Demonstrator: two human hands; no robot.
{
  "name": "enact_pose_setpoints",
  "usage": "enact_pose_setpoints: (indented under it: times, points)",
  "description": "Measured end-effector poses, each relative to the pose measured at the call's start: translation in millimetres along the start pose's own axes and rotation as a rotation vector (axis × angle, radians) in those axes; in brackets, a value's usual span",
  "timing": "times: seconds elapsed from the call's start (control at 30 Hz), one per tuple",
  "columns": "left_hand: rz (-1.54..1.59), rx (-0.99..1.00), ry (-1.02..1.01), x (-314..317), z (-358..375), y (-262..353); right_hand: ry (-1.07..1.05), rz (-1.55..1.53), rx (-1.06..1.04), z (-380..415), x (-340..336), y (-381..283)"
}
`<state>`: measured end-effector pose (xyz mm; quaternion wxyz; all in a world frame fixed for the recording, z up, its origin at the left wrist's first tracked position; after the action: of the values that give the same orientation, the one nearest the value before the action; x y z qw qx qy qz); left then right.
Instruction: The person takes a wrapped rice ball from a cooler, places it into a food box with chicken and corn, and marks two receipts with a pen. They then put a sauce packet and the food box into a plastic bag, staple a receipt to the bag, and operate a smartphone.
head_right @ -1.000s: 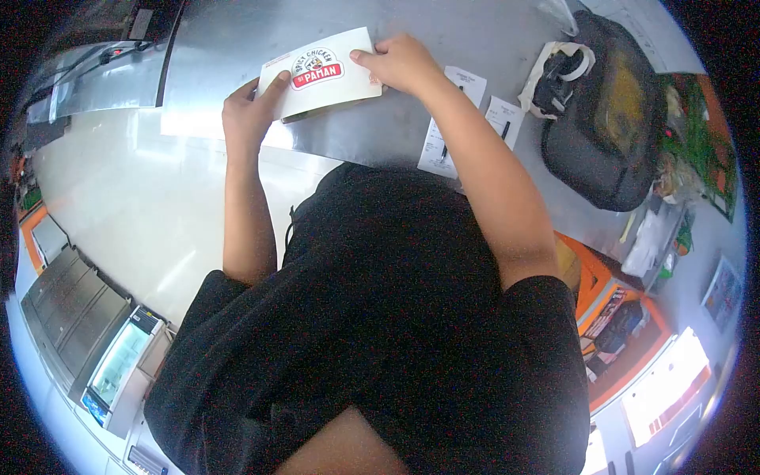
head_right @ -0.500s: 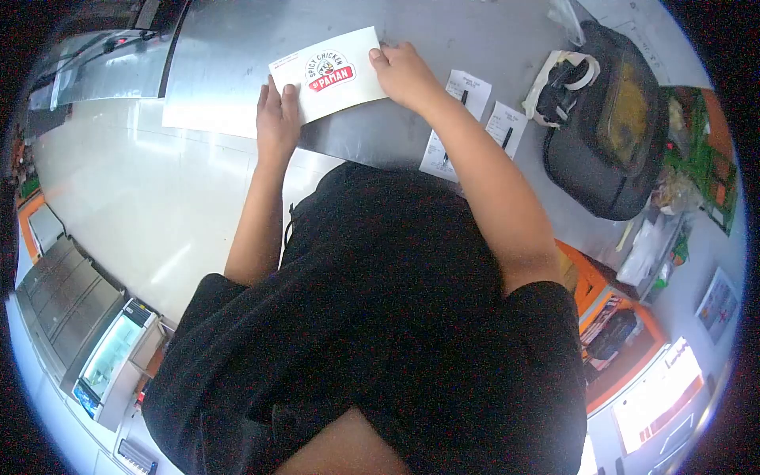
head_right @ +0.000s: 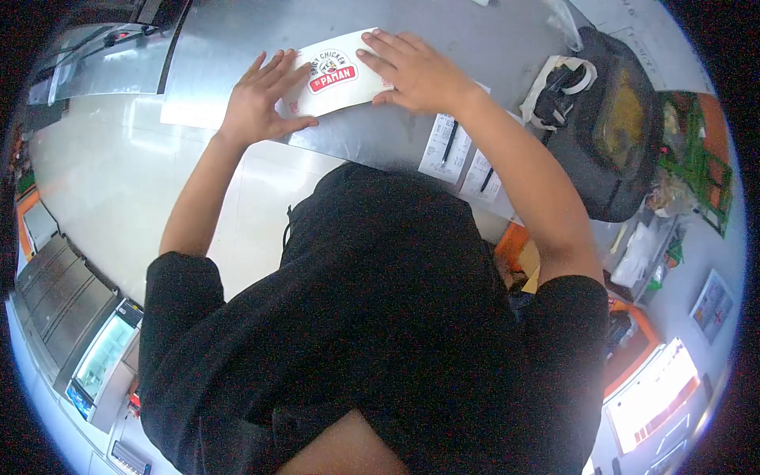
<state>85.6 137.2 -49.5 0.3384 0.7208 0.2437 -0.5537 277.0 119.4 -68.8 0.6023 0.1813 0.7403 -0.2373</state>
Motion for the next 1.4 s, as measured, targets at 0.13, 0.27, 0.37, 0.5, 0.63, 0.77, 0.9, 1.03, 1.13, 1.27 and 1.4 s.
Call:
enact_pose_setpoints:
  times: [0.13,0.27,0.37,0.5,0.63,0.77,0.9,1.03,1.13,1.27,1.4]
  points:
    - [-0.056,0.076,-0.065,0.7,-5.8,6.3,-0.068,0.101,-0.037,-3.5,0.6,-8.3]
    - [-0.118,0.153,-0.100,3.1,-3.3,11.6,-0.100,0.147,-0.053,-4.0,0.7,-10.0]
    - [-0.163,0.162,-0.067,14.1,10.0,22.5,-0.119,0.126,-0.065,0.1,6.4,-11.1]
    - [-0.081,0.099,-0.050,25.3,14.6,24.4,-0.014,0.004,-0.094,8.6,2.6,-13.0]
    - [-0.029,0.098,-0.012,25.5,16.0,21.7,0.121,0.013,-0.121,15.0,2.3,-12.8]
    - [-0.039,0.109,0.049,27.8,16.6,17.7,0.156,0.020,-0.107,11.9,5.2,-15.5]
    - [-0.104,0.092,0.043,15.0,18.9,21.5,0.133,-0.038,-0.118,3.4,5.4,-12.7]
    - [0.027,0.153,0.082,13.7,17.1,19.2,0.076,-0.001,-0.151,5.2,16.3,-3.6]
    - [-0.012,0.181,0.094,13.1,16.0,21.5,0.031,0.005,-0.157,5.9,12.6,-6.7]
    - [-0.007,0.186,0.106,21.3,15.5,26.6,0.068,0.056,-0.147,16.2,9.7,-13.9]
    - [-0.034,0.120,0.018,24.5,9.5,31.4,0.116,0.111,-0.099,22.6,13.1,-17.8]
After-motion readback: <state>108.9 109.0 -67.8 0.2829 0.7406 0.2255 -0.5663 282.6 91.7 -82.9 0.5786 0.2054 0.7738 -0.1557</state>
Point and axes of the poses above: each hand's wrist, its own z-axis away from the middle knuckle, its own x-axis out of the palm, y = z × x, the point moved 9 cm from there along -z, towards the middle knuckle, and after that the axes turned 10 degrees about -x, right-handed, at the moved point
